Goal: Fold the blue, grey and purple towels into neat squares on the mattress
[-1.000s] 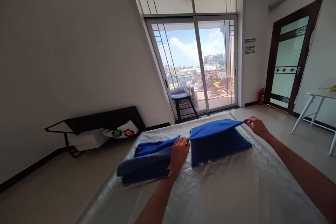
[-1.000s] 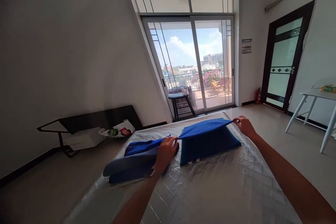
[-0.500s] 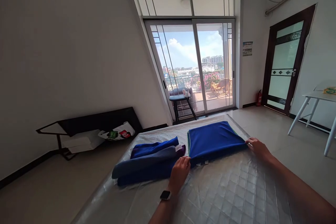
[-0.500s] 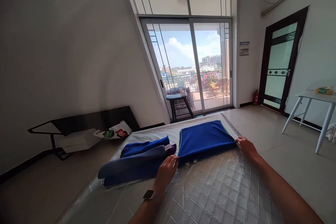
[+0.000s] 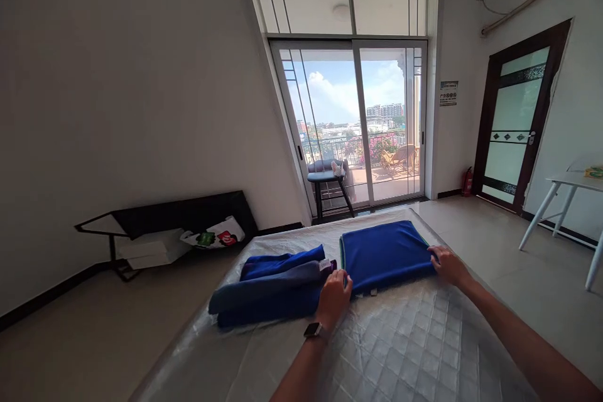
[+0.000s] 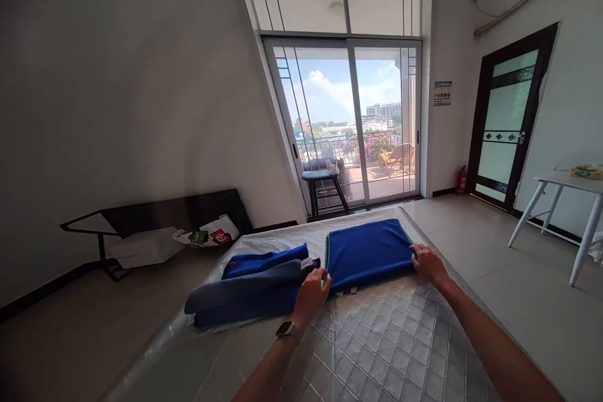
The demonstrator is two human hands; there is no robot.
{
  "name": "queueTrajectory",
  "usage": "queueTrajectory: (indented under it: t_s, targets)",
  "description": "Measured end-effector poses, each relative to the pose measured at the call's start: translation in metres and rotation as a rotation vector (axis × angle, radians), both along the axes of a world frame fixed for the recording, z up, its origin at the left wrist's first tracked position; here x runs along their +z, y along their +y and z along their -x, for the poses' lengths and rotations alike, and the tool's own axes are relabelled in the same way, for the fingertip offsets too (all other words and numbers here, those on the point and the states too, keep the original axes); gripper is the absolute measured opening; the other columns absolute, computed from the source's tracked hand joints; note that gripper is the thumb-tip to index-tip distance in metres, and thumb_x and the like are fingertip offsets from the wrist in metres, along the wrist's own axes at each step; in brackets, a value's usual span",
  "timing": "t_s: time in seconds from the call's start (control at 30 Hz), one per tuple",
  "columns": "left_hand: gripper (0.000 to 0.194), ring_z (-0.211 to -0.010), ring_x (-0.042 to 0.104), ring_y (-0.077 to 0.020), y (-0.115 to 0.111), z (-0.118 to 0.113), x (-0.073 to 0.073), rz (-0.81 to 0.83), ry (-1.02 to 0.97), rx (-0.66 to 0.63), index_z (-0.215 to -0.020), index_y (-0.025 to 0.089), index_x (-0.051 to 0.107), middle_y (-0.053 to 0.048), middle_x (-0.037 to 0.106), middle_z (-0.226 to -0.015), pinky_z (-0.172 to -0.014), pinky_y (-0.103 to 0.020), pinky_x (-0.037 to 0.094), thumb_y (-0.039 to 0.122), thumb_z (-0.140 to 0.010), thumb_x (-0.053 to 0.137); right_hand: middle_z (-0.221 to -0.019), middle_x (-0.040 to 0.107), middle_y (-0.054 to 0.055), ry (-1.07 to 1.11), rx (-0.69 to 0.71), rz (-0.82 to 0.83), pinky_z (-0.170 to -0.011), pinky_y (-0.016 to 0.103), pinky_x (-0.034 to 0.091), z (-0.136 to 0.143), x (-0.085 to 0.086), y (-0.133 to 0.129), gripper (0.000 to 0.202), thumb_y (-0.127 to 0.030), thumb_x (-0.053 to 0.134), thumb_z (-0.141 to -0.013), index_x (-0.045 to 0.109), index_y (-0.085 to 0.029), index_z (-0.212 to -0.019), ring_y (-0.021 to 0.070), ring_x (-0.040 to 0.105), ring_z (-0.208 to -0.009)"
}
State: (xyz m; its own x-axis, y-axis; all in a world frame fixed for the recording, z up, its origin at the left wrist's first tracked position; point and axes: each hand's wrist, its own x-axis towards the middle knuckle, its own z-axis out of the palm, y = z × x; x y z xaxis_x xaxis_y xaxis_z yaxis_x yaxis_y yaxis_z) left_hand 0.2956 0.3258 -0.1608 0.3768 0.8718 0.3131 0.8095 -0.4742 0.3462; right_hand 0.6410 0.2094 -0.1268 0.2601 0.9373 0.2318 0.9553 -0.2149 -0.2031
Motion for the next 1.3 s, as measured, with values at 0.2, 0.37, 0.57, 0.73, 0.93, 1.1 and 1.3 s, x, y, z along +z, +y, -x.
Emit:
queueTrajectory:
  t_s: [0.2,0.37,0.57,0.73,0.93,1.1,1.3]
  targets:
    - [0.020,-0.093,0.068,-0.0238,0.002,-0.004,-0.011,0.114,-0.060,0.035,-0.101,0.016,0.064,-0.012,0.070,-0.100,-0.081,-0.032,0.048,0.027,-0.091,0.051,-0.155,0.044,0.008,0.106,0.164,0.038,-0.120,0.046,0.029,0.006,-0.044,0.011,0.053,-0.042,0.034,-0.099,0.049,-0.021,-0.146,0.0249,0.035,-0.145]
    - [0.030,-0.085,0.067,-0.0193,-0.004,0.016,-0.019,0.139,-0.185,-0.085,-0.110,0.020,0.067,-0.007,0.070,-0.097,-0.083,-0.031,0.050,0.025,-0.090,0.045,-0.154,0.045,0.008,0.178,0.274,-0.051,-0.120,0.048,0.029,-0.015,-0.060,0.004,0.057,-0.048,0.031,-0.100,0.051,-0.022,-0.146,0.0250,0.035,-0.145]
    - [0.029,-0.078,0.066,-0.0205,-0.002,0.024,-0.020,0.147,-0.331,-0.160,-0.100,0.020,0.073,-0.007,0.070,-0.094,-0.078,-0.034,0.053,0.030,-0.077,0.058,-0.149,0.051,0.008,0.218,0.271,-0.107,-0.117,0.046,0.035,-0.017,-0.056,-0.001,0.050,-0.040,0.040,-0.095,0.057,-0.022,-0.140,0.0246,0.041,-0.141]
    - [0.021,-0.064,0.064,-0.0181,-0.006,0.027,-0.017,0.122,-0.453,-0.184,-0.079,0.022,0.073,-0.006,0.069,-0.088,-0.069,-0.034,0.053,0.035,-0.077,0.057,-0.128,0.067,0.010,0.176,0.169,-0.198,-0.108,0.042,0.046,-0.019,-0.045,-0.012,0.038,-0.027,0.045,-0.091,0.072,-0.022,-0.118,0.0247,0.060,-0.121]
    - [0.024,-0.072,0.069,-0.0224,0.001,0.014,0.013,0.018,-0.639,-0.143,-0.081,0.023,0.068,-0.007,0.071,-0.085,-0.072,-0.037,0.055,0.043,-0.083,0.055,-0.109,0.074,0.005,-0.077,0.012,-0.163,-0.089,0.033,0.055,-0.013,-0.003,-0.013,0.030,-0.026,0.043,-0.098,0.072,-0.028,-0.107,0.0226,0.067,-0.107]
    - [0.029,-0.060,0.070,-0.0212,0.032,-0.013,0.087,-0.041,-0.804,-0.128,-0.095,0.022,0.062,-0.002,0.069,-0.071,-0.068,-0.037,0.057,0.047,-0.092,0.048,-0.118,0.070,0.016,-0.192,-0.168,-0.209,-0.068,0.036,0.056,-0.011,0.071,0.020,0.039,-0.029,0.029,-0.104,0.059,-0.020,-0.128,0.0271,0.072,-0.089]
    - [0.024,-0.075,0.075,-0.0177,0.044,-0.011,0.203,-0.181,-0.957,-0.138,-0.101,0.021,0.057,-0.002,0.071,-0.089,-0.073,-0.030,0.059,0.043,-0.096,0.048,-0.113,0.071,0.014,-0.110,-0.023,-0.529,-0.082,0.037,0.053,-0.026,0.179,0.035,0.039,-0.031,0.029,-0.104,0.061,-0.017,-0.121,0.0262,0.069,-0.098]
